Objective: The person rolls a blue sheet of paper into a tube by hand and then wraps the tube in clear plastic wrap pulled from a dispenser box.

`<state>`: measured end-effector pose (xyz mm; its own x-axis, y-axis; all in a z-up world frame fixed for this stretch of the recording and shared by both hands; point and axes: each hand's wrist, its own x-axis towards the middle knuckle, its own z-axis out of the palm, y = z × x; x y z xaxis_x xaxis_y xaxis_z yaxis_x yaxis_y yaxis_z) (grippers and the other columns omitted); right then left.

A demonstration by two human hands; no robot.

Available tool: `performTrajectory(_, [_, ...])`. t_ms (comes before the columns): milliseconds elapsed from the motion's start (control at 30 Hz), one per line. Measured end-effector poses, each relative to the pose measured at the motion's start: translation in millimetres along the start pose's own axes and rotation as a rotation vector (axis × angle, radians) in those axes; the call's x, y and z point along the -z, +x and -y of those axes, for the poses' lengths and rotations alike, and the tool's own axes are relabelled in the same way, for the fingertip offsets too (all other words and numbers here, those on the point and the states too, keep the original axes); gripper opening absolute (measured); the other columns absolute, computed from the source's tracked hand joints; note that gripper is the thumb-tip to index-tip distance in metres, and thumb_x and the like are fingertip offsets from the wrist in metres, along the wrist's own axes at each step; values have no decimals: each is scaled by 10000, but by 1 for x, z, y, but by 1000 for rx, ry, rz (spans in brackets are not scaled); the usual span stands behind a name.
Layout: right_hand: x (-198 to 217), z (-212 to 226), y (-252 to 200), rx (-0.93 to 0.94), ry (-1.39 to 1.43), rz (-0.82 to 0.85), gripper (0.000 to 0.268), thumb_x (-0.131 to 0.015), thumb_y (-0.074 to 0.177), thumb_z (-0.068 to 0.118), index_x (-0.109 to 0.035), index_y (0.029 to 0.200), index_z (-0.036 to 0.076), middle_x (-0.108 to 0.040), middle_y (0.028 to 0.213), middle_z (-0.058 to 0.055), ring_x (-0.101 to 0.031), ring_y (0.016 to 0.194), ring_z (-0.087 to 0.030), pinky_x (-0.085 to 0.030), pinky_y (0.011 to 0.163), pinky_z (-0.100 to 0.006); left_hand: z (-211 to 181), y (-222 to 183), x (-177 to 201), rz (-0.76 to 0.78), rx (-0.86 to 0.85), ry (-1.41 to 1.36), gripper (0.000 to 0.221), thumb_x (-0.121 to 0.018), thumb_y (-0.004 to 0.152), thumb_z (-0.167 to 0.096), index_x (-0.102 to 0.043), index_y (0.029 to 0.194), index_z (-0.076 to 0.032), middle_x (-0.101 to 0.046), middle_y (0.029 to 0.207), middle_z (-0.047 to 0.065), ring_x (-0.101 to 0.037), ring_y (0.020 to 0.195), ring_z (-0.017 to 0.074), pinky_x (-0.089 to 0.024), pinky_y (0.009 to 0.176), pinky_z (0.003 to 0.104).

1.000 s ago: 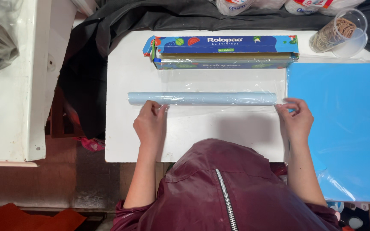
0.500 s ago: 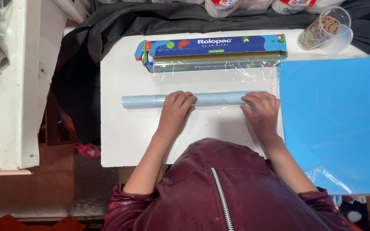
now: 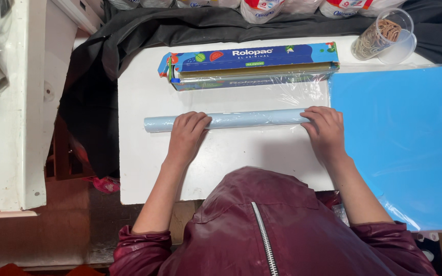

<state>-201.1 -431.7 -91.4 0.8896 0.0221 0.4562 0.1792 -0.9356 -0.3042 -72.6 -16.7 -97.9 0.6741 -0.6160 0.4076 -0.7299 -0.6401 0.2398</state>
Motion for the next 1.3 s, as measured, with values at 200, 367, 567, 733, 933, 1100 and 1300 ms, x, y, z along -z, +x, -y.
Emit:
performTrajectory(200, [-5, -15, -7, -21, -1, 5, 266, -811, 999, 204, -748, 1257, 193, -692, 1236, 50, -623, 1218, -196, -479, 1018, -373, 20, -21, 6, -112, 41, 52, 315, -736, 1015, -326, -691, 1294, -187, -688, 1219, 7, -633, 1234, 219, -513, 1103, 440])
performTrajectory(367, [13, -15, -10, 21, -29, -52, 376, -863, 935, 314, -744, 1275, 209, -668, 1307, 20, -589, 1265, -264, -468, 1053, -436, 32, -38, 22, -182, 133, 72, 499, -575, 1062, -572, -661, 1338, -166, -661, 1286, 36, -576, 1287, 247, -456, 1151, 486])
performTrajectory(567, [20, 1, 21, -7, 39, -207, 328, -768, 1071, 394, -715, 1297, 163, -635, 1348, -27, -535, 1278, -311, -419, 1100, -478, 14, -16, 32, -336, 352, -142, 448, -674, 1047, -384, -576, 1408, -137, -599, 1359, 54, -511, 1304, 318, -385, 1163, 531])
performTrajectory(733, [-2, 65, 86, 38, 252, -254, 261, -788, 1046, 195, -717, 1286, 124, -676, 1279, -26, -569, 1224, -316, -399, 1093, -462, -11, 10, 32, -387, 435, -321, 488, -749, 1019, -217, -528, 1441, -109, -577, 1417, 100, -486, 1354, 366, -306, 1219, 601])
performTrajectory(933, [-59, 156, 160, 220, 413, -135, 193, -817, 986, 191, -768, 1165, 245, -767, 1162, 100, -634, 1118, -218, -401, 977, -382, 6, 25, 20, -338, 679, -454, 270, -687, 1054, -184, -544, 1274, -118, -614, 1283, 48, -478, 1324, 289, -203, 1291, 573])
performTrajectory(1100, [-104, 209, 216, 344, 430, -108, 80, -811, 960, 227, -783, 1027, 260, -792, 1028, 129, -628, 938, -159, -382, 861, -321, 24, 45, 16, -306, 790, -407, 202, -694, 1058, -387, -675, 1128, -198, -608, 1091, -61, -467, 1195, 195, -137, 1281, 552])
performTrajectory(1300, [-138, 217, 228, 365, 358, -69, 153, -849, 906, 253, -764, 1024, 205, -788, 995, 62, -629, 905, -194, -380, 810, -355, 48, 45, -20, -382, 822, -375, 122, -829, 935, -287, -726, 967, -232, -636, 957, -89, -522, 1072, 158, -176, 1267, 476])
